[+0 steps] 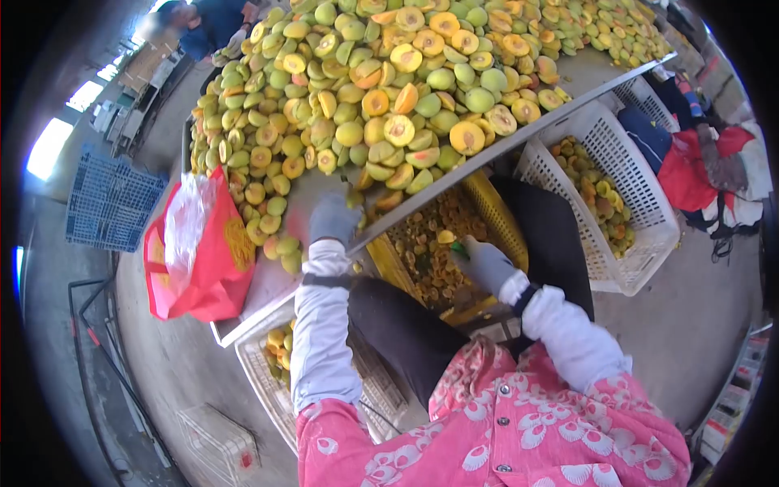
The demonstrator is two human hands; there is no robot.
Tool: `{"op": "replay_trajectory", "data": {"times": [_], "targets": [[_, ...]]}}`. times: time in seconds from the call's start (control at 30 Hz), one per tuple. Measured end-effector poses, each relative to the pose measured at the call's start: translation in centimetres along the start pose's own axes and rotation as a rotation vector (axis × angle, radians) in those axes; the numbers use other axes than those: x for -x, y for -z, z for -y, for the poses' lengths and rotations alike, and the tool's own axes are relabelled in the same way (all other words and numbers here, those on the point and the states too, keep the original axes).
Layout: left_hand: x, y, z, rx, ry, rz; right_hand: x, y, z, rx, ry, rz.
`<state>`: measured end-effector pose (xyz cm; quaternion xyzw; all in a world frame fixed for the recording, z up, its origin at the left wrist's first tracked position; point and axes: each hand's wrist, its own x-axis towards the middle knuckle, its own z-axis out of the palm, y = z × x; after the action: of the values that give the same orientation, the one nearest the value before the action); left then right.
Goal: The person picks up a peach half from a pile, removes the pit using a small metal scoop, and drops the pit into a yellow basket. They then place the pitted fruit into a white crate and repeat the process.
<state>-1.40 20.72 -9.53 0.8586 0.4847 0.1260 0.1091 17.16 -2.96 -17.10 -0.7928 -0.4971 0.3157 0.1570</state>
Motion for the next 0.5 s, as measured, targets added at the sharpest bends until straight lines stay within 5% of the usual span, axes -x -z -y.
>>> {"op": "replay_trajectory", "data": {"times": [0.07,0.2,0.23,0.3,0.33,0.37,0.4,0.47,0.5], "targets": [[-2.1,-0.6,-0.8,-0.158,-0.001,0.155,0.4,0.7,1.3,-0.303,-0.054,-0.203],[-5.4,-2.9,0.7,-0.297,0.04,0.236,-1.6,-3.9,-3.3,0.125,0.063,-0.04],[-5.2,-4.1,2.2,-0.355,0.037,0.201,-1.8,-2.5,-1.6,0.055,-0.096,-0.057],[-4.2,-1.8,2.6,-0.023,0.203,0.189,-0.9,-1.4,0.6,-0.115,-0.023,-0.151],[-3.7,-1.9,6.1,0.325,0.05,0.234,-1.1,-0.5,0.4,-0.27,0.086,-0.292],[-2.4,-2.4,8.9,0.674,-0.103,0.271,-1.8,-2.1,-1.9,-0.143,0.153,-0.193],[-0.6,-1.2,7.0,0.685,-0.114,0.268,-1.5,-1.4,-2.3,-0.131,0.149,-0.204],[3.1,2.2,1.2,1.545,0.057,0.029,-0.5,-0.4,-1.8,-0.077,-0.043,0.023],[4.6,1.5,0.2,1.557,0.068,0.019,0.0,0.1,-0.9,-0.165,-0.033,-0.129]]}}
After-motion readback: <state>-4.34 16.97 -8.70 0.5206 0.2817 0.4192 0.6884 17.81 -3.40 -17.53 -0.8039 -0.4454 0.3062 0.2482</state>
